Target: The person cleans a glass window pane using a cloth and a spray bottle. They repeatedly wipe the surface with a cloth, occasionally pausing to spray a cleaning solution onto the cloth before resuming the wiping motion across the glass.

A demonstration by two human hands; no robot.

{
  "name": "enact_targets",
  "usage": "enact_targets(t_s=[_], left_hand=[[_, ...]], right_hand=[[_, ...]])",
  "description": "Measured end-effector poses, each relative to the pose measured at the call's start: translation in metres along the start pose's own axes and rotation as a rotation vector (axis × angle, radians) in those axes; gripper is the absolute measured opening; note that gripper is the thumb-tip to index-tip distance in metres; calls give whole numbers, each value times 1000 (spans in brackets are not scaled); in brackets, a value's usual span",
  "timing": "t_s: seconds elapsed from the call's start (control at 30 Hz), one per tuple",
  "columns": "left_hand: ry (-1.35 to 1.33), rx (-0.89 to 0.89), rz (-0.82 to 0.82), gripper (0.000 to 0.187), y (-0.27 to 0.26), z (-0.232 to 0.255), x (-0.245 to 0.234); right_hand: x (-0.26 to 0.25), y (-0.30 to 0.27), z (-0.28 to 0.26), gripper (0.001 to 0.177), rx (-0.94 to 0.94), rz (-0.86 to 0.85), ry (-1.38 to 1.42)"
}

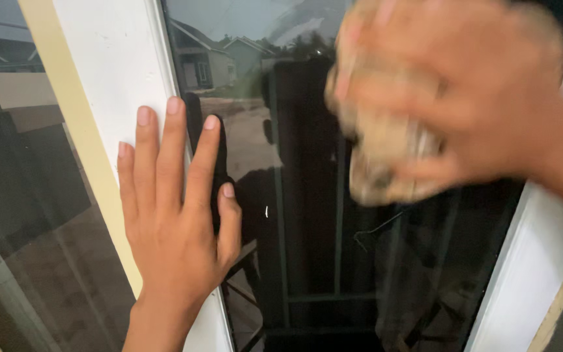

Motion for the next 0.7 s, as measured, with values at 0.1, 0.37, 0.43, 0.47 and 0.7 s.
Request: enact_targets(t_s=[0.1, 0.37, 0.43, 0.47, 0.7], left_hand=[[6, -2, 12, 57, -1, 1, 0], [30, -8, 24, 56, -5, -3, 2], [24, 11, 24, 56, -4, -4, 0], [20, 22, 22, 57, -4, -4, -1], [27, 25, 7, 44, 11, -9, -9]], right_hand=[[0, 33, 20, 73, 172, -132, -55], [21, 62, -61, 82, 8, 52, 244], [18, 42, -68, 87, -29, -74, 352], [16, 34, -62, 88, -52, -100, 351], [-2, 12, 29, 89, -4, -113, -59]])
Point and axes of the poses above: each hand's wrist, its own y-axis towards the middle knuckle, its own x-axis out of the palm, z = x × y, the point moved 2 cm from there along y, towards the middle knuckle, and after that the axes turned 15 degrees about x, right-handed, at the moved point
